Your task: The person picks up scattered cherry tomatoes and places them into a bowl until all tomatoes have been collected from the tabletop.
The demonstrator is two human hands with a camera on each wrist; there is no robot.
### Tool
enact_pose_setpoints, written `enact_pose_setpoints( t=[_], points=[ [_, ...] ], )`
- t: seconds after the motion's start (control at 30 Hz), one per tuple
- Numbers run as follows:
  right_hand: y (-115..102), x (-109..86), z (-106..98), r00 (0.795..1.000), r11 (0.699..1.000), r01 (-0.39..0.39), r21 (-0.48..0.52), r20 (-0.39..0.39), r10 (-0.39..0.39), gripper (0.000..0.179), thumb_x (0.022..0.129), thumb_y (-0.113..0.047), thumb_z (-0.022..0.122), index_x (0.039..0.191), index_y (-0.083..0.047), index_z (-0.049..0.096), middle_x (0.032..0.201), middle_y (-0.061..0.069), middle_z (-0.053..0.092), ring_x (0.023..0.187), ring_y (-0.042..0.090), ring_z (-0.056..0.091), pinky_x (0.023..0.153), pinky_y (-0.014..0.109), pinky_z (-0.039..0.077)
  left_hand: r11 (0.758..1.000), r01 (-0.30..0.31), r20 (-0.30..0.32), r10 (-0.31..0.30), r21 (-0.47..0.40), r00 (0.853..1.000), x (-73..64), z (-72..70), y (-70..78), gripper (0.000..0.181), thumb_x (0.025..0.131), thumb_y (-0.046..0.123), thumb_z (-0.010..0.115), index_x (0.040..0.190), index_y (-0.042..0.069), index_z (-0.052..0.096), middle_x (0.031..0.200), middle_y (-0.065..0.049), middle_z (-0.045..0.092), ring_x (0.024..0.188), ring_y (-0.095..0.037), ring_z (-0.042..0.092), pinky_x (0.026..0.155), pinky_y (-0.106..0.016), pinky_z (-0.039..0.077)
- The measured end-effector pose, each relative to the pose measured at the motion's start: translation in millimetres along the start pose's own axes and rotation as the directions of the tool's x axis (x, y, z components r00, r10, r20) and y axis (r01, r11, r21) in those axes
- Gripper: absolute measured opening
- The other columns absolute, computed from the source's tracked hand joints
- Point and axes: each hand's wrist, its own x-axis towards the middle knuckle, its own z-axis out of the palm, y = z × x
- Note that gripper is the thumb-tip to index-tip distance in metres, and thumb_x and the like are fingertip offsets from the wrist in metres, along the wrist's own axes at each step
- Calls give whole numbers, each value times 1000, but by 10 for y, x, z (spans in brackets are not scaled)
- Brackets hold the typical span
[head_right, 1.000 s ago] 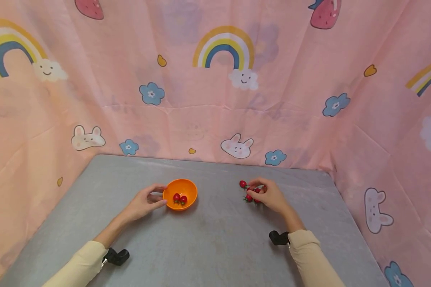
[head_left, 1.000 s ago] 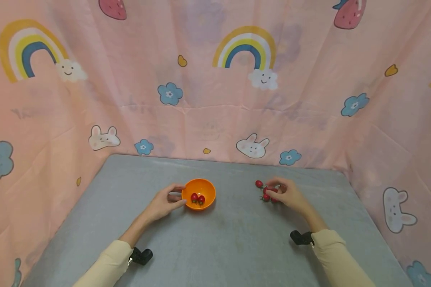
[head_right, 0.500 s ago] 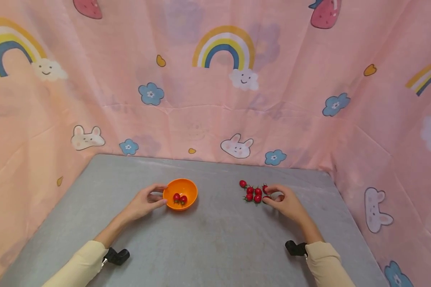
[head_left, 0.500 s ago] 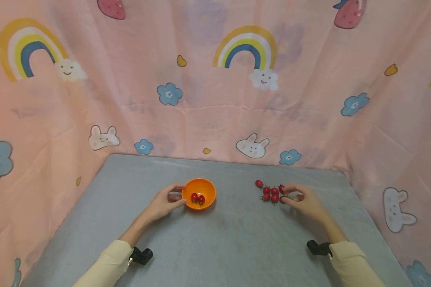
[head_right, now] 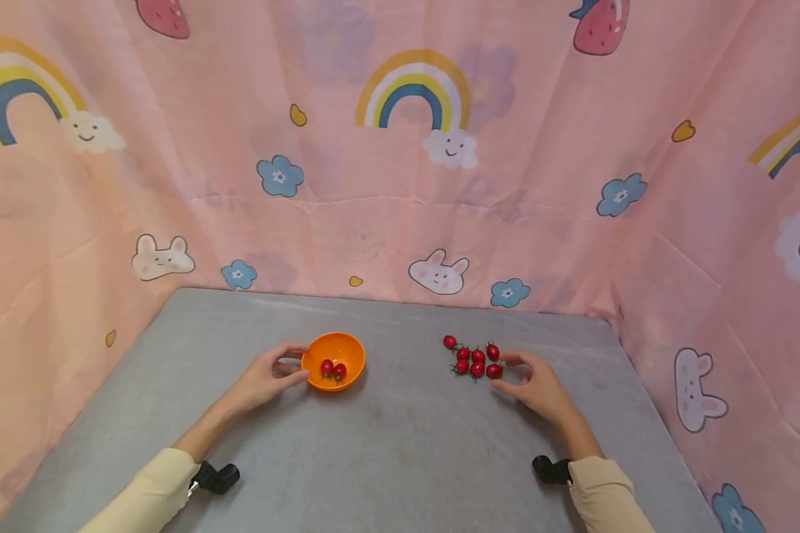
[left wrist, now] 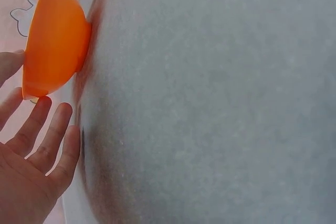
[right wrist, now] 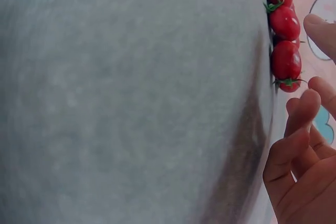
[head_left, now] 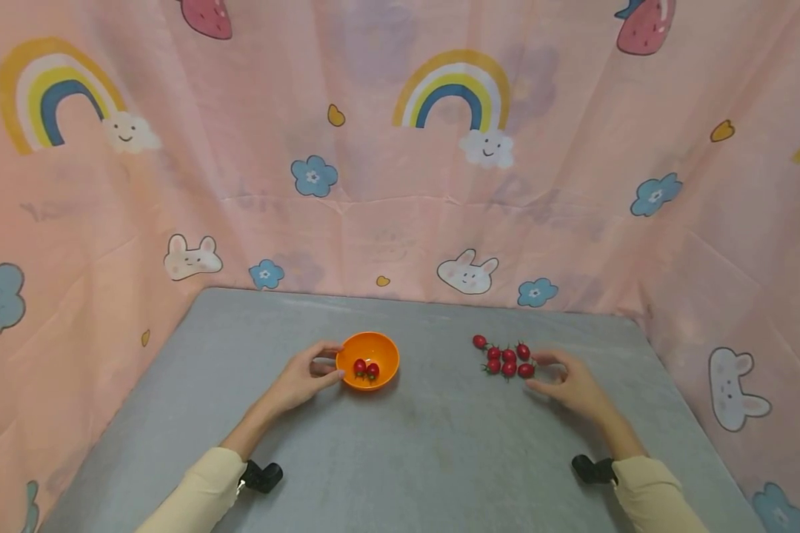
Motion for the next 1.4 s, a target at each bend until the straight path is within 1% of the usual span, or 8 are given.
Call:
enact_pose_setpoints(
  t=[0.1, 0.23, 0.4, 0.53, 0.63, 0.9, 1.03, 1.4],
  points=[
    [24, 0, 23, 1000, 1000, 1, -23, -9, -1, 53, 86, -23, 85, 128, 0, 63, 122, 21, 63, 66, 16, 48, 54, 27, 42, 1000, 5, -2, -5, 3, 1000, 0, 2, -13, 45, 95, 12, 74, 136, 2, 57, 129, -21, 61, 103, -34, 68, 91, -48, 54],
    [29, 10, 51, 999, 999, 26, -33, -24, -26, 51, 85, -22, 86, 126, 1, 64, 120, 21, 66, 88, 26, 60, 57, 28, 44, 1000, 9, -5, -9, 14, 1000, -1, 3, -41, 46, 96, 14, 74, 136, 2, 57, 129, -21, 61, 103, -33, 68, 92, -50, 53],
    [30, 38, 89, 999, 998, 28, -62, -38, -31, 48, 85, -22, 86, 123, 0, 67, 119, 17, 67, 110, 36, 63, 75, 35, 50, 1000, 8, -6, -8, 12, 1000, -7, 4, -52, 46, 96, 14, 74, 137, 2, 57, 129, -22, 61, 103, -33, 68, 92, -51, 53],
    [-1, 66, 116, 998, 999, 28, -41, -46, -30, 44, 85, -18, 85, 121, 2, 68, 118, 19, 68, 109, 39, 63, 91, 57, 48, 1000, 9, -3, -9, 8, 1000, -11, 4, -41, 46, 96, 14, 74, 137, 1, 57, 130, -22, 61, 103, -33, 68, 92, -50, 53],
    [-21, 85, 130, 998, 999, 16, -34, -55, -18, 40, 85, -15, 85, 117, 3, 69, 115, 20, 68, 107, 40, 63, 94, 65, 43, 1000, 9, -3, -9, 6, 1000, -11, 3, -28, 46, 96, 14, 74, 137, 2, 57, 130, -22, 61, 104, -33, 68, 92, -50, 53],
    [-27, 119, 156, 997, 995, -45, -87, -70, 39, 31, 87, -14, 84, 112, 1, 71, 109, 17, 70, 104, 36, 63, 88, 56, 49, 1000, 11, -1, -11, -7, 1000, -15, 11, -22, 47, 95, 14, 75, 137, 1, 57, 130, -22, 61, 104, -34, 68, 92, -51, 53],
    [-19, 127, 156, 997, 995, -45, -89, -72, 39, 29, 87, -13, 83, 110, 0, 72, 107, 15, 70, 102, 35, 64, 85, 53, 50, 1000, 11, -1, -11, -3, 1000, -11, 9, -22, 47, 95, 13, 74, 137, 1, 57, 130, -22, 61, 103, -34, 68, 92, -51, 53],
    [-31, 130, 109, 996, 999, -26, -21, -90, 24, 28, 88, -8, 81, 111, 3, 71, 111, 20, 69, 104, 38, 62, 92, 62, 47, 1000, 7, 1, -7, 17, 1000, 9, 6, -21, 46, 96, 13, 74, 137, 1, 56, 130, -22, 61, 103, -32, 68, 92, -49, 53]
  ],
)
